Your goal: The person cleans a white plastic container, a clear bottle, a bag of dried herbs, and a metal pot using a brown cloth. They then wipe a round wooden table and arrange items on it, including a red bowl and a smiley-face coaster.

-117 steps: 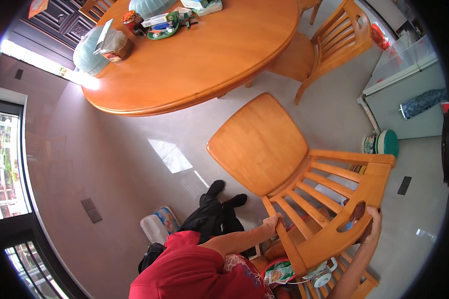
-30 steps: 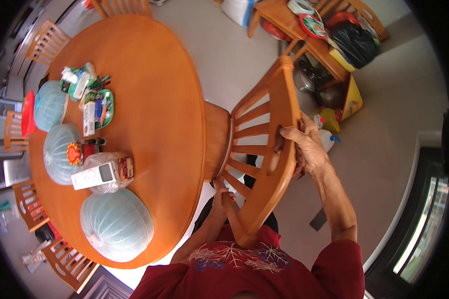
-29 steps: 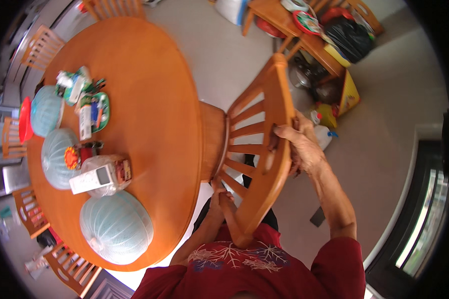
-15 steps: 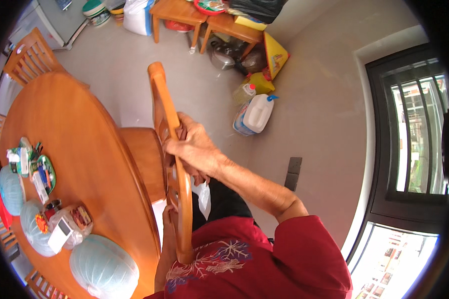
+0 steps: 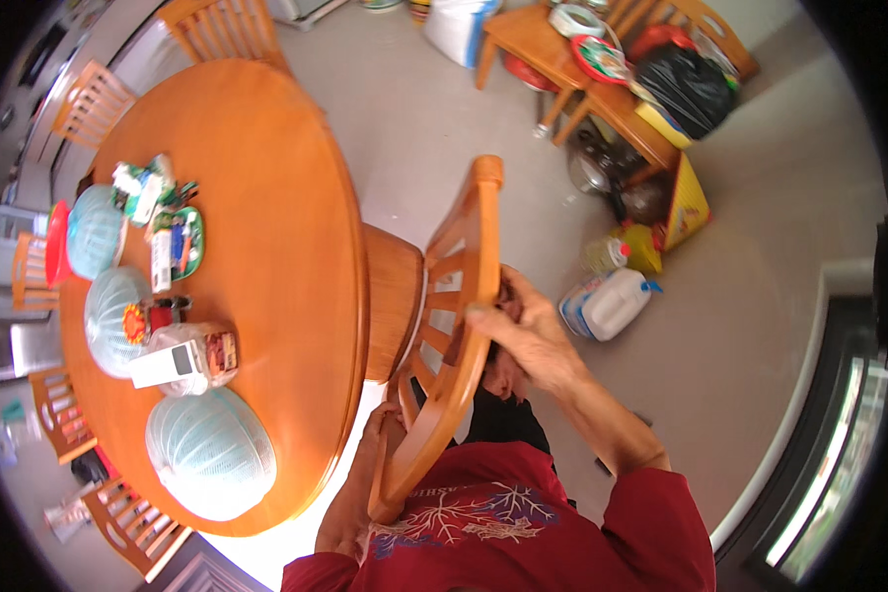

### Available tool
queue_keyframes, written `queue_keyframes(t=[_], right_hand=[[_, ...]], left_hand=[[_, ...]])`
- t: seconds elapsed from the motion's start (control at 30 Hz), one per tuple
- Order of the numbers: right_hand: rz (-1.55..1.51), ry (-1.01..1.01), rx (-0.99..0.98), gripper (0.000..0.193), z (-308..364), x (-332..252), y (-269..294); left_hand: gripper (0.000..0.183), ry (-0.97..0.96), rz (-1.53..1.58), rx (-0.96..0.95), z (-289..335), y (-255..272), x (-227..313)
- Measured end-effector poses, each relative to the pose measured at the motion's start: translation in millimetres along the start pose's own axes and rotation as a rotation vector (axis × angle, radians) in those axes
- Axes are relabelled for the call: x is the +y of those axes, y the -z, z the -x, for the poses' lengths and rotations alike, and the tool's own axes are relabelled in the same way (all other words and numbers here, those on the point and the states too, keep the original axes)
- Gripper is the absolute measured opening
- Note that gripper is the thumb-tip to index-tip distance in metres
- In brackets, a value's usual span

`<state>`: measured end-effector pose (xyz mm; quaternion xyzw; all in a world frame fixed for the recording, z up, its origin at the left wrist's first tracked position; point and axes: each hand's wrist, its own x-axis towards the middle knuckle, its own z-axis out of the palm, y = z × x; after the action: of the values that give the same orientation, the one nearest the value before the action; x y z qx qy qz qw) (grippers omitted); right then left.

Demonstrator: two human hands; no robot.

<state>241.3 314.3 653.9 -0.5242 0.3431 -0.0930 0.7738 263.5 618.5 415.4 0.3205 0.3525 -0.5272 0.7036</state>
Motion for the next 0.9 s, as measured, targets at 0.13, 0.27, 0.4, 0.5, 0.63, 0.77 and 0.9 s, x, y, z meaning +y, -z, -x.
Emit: queue_keyframes(t=[0.13,0.27,0.4,0.5,0.63,0.77,0.9], right_hand=[[0.146,0.336,0.125,0.038,-31.4,-9.4,29.6],[0.594,0.819,0.003,0.032,-62.4,-34.2,33.0],[1.015,1.216,-0.153,0.031,-82.2,-22.3,24.7],[1.002,1.243,-0.23,0.03,-89.1,-20.0,25.1],[0.963,1.33,-0.394,0.032,-101.2,-25.2,45.0],[1.045,1.324,-0.39,0.032,-108.1,-47.7,62.7],[0.67,0.983,-0.186,0.012,-116.7,-60.0,54.5]], left_hand=[[0.022,-0.062,0.085,0.017,5.9,-7.3,-7.4],[0.026,-0.131,0.181,0.015,14.0,-15.5,-18.7],[0.03,-0.185,0.231,0.007,21.6,-27.4,-29.3],[0.033,-0.227,0.276,-0.012,25.8,-28.7,-34.4],[0.037,-0.236,0.283,-0.056,24.3,-33.4,-31.9],[0.042,-0.25,0.295,-0.092,20.9,-28.7,-34.2],[0.046,-0.278,0.29,-0.135,28.2,-25.4,-38.1]])
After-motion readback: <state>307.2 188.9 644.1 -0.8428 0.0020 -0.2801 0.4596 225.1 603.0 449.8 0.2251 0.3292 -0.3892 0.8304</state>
